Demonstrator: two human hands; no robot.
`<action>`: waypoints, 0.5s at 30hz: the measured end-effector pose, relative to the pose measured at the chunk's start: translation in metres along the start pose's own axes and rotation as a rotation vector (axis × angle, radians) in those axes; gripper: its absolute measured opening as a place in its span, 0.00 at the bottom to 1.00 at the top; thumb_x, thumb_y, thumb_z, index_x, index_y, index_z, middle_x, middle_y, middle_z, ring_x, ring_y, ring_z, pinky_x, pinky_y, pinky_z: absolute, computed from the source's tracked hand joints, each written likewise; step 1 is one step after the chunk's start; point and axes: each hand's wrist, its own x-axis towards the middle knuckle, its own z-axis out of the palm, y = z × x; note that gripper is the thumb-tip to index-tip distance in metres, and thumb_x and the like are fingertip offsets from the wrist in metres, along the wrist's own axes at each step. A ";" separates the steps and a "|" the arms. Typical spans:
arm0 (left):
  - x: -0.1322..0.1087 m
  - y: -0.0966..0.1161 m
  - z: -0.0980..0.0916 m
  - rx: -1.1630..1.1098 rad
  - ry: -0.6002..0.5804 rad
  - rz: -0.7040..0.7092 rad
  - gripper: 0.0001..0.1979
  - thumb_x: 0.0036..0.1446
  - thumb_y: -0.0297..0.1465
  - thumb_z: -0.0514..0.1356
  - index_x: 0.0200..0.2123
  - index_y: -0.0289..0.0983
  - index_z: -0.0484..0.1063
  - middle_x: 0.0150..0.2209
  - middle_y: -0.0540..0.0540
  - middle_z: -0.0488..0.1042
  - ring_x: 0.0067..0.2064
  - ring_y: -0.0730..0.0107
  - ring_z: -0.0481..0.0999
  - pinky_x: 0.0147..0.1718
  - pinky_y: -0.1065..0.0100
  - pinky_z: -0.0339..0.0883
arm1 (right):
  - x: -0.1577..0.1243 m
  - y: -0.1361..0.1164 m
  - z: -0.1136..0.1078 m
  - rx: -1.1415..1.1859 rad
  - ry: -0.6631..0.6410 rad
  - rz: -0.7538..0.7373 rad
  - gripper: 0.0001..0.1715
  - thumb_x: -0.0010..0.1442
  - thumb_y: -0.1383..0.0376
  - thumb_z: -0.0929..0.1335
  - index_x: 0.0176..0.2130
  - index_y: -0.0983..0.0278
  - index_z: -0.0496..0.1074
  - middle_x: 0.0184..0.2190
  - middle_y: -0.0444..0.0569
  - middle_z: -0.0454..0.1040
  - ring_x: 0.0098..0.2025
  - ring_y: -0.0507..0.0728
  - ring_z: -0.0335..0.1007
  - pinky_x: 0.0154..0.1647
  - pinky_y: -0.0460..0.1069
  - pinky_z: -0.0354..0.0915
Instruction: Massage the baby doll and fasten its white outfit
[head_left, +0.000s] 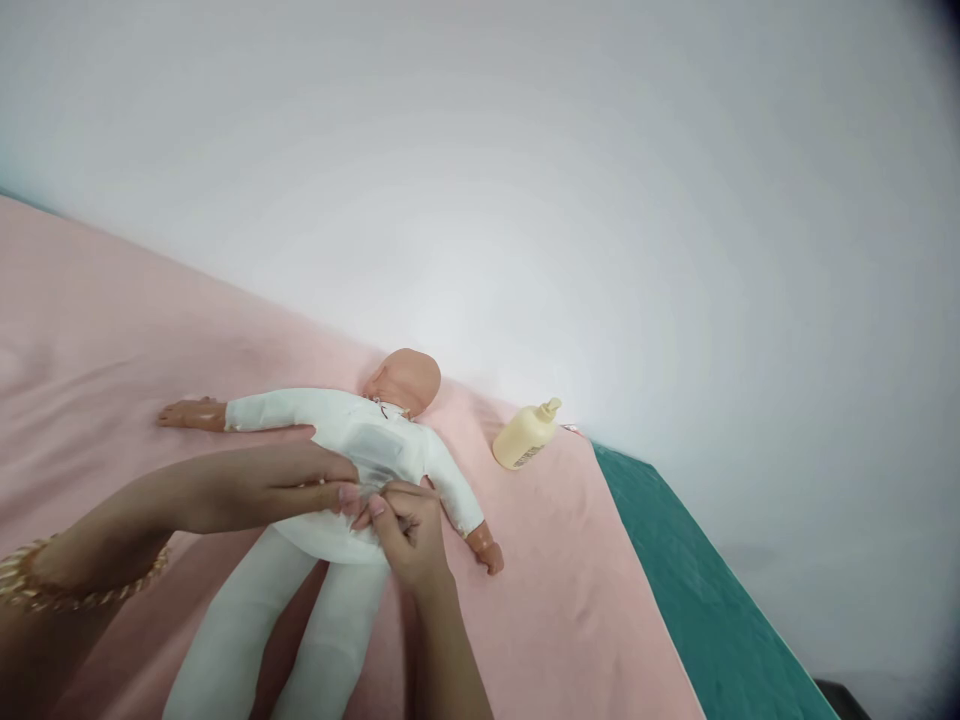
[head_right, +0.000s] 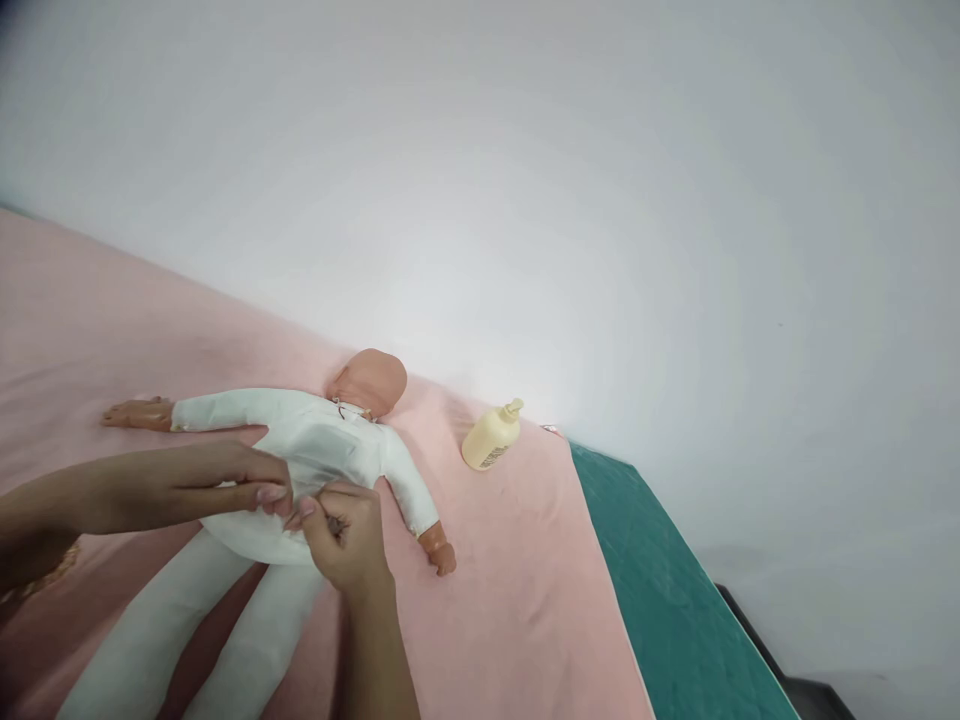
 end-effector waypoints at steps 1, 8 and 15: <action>-0.001 0.001 0.001 -0.046 -0.083 -0.004 0.26 0.68 0.55 0.48 0.37 0.43 0.76 0.33 0.51 0.73 0.34 0.64 0.70 0.37 0.71 0.65 | 0.000 0.001 0.001 0.012 -0.021 0.001 0.28 0.70 0.56 0.63 0.23 0.63 0.77 0.20 0.47 0.73 0.22 0.53 0.64 0.24 0.49 0.58; 0.007 0.004 0.005 -0.254 -0.241 -0.082 0.20 0.66 0.48 0.49 0.39 0.45 0.77 0.40 0.50 0.75 0.44 0.59 0.72 0.45 0.69 0.66 | 0.002 0.002 0.002 -0.014 -0.201 0.142 0.33 0.72 0.53 0.59 0.23 0.60 0.78 0.23 0.46 0.77 0.28 0.55 0.74 0.34 0.49 0.67; 0.006 -0.005 0.004 -0.230 -0.230 -0.092 0.20 0.67 0.48 0.50 0.42 0.46 0.77 0.43 0.49 0.76 0.47 0.55 0.72 0.47 0.65 0.66 | 0.002 -0.003 0.001 -0.059 -0.164 0.148 0.34 0.72 0.50 0.57 0.25 0.58 0.79 0.25 0.46 0.77 0.30 0.56 0.75 0.35 0.50 0.68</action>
